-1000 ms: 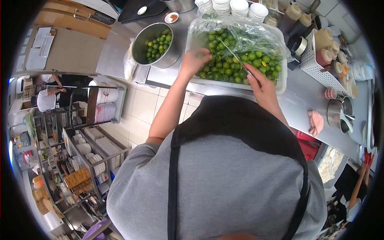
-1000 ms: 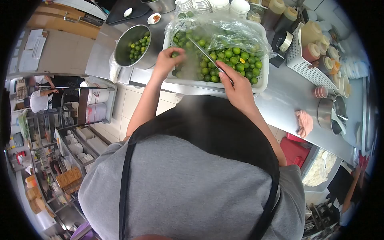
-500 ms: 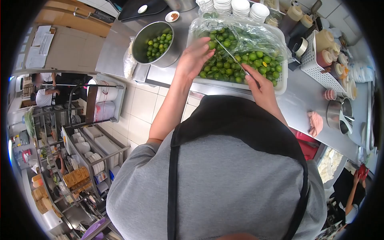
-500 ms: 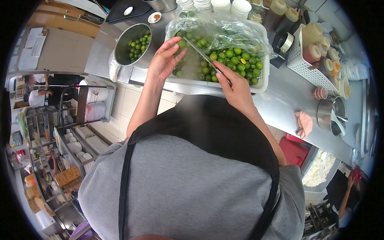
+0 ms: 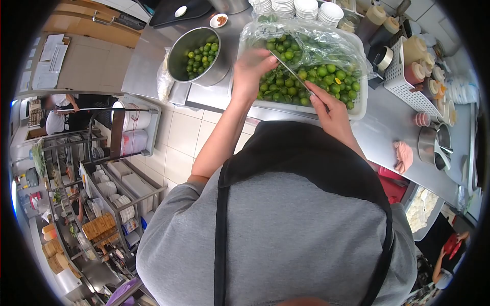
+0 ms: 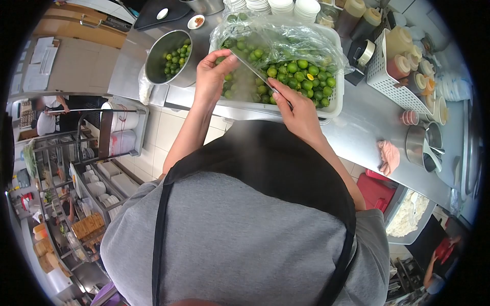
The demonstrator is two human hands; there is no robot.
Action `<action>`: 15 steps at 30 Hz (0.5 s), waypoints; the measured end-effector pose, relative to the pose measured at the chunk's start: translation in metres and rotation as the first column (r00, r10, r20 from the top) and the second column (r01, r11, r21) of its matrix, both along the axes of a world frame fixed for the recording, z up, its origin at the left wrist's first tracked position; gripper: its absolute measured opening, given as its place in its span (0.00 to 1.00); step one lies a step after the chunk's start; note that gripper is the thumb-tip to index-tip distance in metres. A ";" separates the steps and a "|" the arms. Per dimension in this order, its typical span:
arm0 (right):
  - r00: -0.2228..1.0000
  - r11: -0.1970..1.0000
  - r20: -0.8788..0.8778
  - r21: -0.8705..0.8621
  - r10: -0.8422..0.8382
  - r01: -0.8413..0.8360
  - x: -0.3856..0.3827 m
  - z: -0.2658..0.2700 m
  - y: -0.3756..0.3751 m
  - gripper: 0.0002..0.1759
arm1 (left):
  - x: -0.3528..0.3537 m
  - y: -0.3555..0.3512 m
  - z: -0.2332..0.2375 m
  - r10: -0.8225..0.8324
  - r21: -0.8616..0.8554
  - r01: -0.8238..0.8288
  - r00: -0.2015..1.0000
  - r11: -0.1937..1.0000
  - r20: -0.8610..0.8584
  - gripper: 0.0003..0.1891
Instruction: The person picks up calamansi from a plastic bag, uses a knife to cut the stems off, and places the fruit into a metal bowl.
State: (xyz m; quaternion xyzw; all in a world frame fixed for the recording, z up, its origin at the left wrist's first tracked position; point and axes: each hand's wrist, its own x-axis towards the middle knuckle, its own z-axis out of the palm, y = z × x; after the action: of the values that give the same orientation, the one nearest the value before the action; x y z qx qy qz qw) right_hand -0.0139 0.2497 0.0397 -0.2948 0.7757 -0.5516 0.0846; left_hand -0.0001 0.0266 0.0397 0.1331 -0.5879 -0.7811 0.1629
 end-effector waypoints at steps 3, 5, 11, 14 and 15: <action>1.000 1.000 0.008 -0.012 -0.008 0.008 -0.002 0.002 -0.003 0.17 | 0.004 0.010 0.002 -0.079 0.042 0.078 0.997 0.996 0.013 0.08; 0.999 1.000 0.034 0.014 -0.012 0.011 -0.003 0.003 -0.004 0.17 | 0.004 0.010 0.002 -0.096 0.097 0.094 0.995 0.991 0.010 0.09; 1.000 1.000 -0.003 -0.024 0.005 -0.005 -0.001 0.005 -0.007 0.17 | 0.006 -0.006 0.002 -0.133 0.463 0.113 0.991 0.879 0.010 0.10; 1.000 1.000 -0.027 -0.019 0.008 -0.008 -0.002 -0.001 -0.004 0.17 | 0.005 -0.031 0.001 -0.095 0.565 0.092 0.995 0.820 -0.025 0.09; 1.000 1.000 -0.027 -0.018 0.010 -0.010 -0.002 -0.005 -0.002 0.17 | 0.006 -0.042 0.006 -0.072 0.538 0.090 0.996 0.838 -0.055 0.09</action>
State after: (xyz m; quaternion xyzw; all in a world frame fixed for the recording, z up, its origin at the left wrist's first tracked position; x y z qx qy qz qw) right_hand -0.0157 0.2473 0.0347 -0.3067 0.7702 -0.5542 0.0745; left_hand 0.0060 -0.0151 0.0461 0.1358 -0.3468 -0.9231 0.0954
